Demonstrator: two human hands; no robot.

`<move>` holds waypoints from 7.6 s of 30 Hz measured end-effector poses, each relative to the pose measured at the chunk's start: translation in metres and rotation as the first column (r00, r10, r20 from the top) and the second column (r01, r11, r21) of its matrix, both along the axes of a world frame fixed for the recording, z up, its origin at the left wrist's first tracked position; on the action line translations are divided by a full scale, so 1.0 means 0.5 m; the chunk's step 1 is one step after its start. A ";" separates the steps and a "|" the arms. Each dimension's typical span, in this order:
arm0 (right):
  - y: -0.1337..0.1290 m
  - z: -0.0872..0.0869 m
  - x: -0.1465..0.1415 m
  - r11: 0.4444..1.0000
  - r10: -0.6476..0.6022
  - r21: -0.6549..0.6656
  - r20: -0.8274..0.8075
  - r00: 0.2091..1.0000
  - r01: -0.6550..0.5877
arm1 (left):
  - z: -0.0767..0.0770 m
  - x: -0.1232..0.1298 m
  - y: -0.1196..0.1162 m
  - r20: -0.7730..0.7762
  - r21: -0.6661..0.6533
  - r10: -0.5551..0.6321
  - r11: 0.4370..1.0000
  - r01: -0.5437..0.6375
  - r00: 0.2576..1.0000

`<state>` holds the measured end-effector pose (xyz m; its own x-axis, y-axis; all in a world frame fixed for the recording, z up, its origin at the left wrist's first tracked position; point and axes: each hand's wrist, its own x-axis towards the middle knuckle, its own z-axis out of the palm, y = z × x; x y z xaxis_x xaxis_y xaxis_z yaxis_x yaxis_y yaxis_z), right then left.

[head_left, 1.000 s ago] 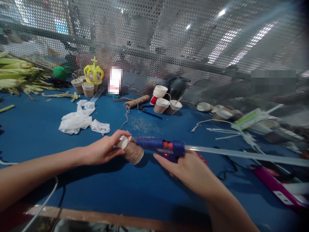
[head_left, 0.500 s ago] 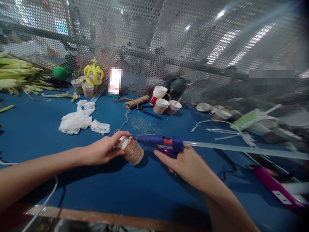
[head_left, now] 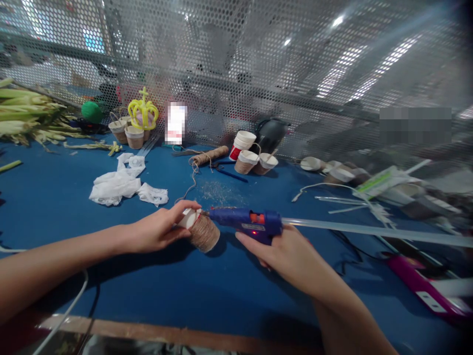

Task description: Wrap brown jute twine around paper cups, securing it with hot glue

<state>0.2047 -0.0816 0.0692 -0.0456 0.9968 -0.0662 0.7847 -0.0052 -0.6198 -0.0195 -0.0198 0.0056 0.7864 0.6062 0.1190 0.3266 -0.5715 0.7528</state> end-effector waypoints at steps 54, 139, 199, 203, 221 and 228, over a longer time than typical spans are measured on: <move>0.006 0.002 -0.003 0.997 -0.057 -0.044 -0.045 0.997 0.056 | 0.001 0.005 0.000 -0.006 -0.016 0.013 1.000 -0.013 1.000; 0.093 -0.081 -0.038 0.999 -0.013 -0.040 -0.781 0.624 -0.029 | 0.009 0.005 -0.038 0.158 -0.137 -0.110 0.982 0.132 0.981; 0.064 -0.102 -0.067 0.927 0.289 0.291 -0.150 0.945 -0.237 | 0.005 0.018 -0.015 0.266 -0.245 0.269 0.948 -0.205 0.926; 0.063 -0.091 -0.065 0.959 0.238 0.229 -0.333 0.912 -0.167 | 0.006 0.017 -0.023 0.228 -0.195 0.175 0.972 -0.131 0.958; 0.079 -0.108 -0.065 0.965 -0.040 -0.173 -0.840 0.540 -0.199 | 0.021 0.001 -0.001 0.286 0.168 0.216 0.948 -0.271 0.933; 0.075 -0.111 -0.100 1.000 0.004 -0.003 -0.908 0.418 -0.015 | -0.008 0.023 -0.005 0.393 -0.584 0.473 0.791 -0.182 0.789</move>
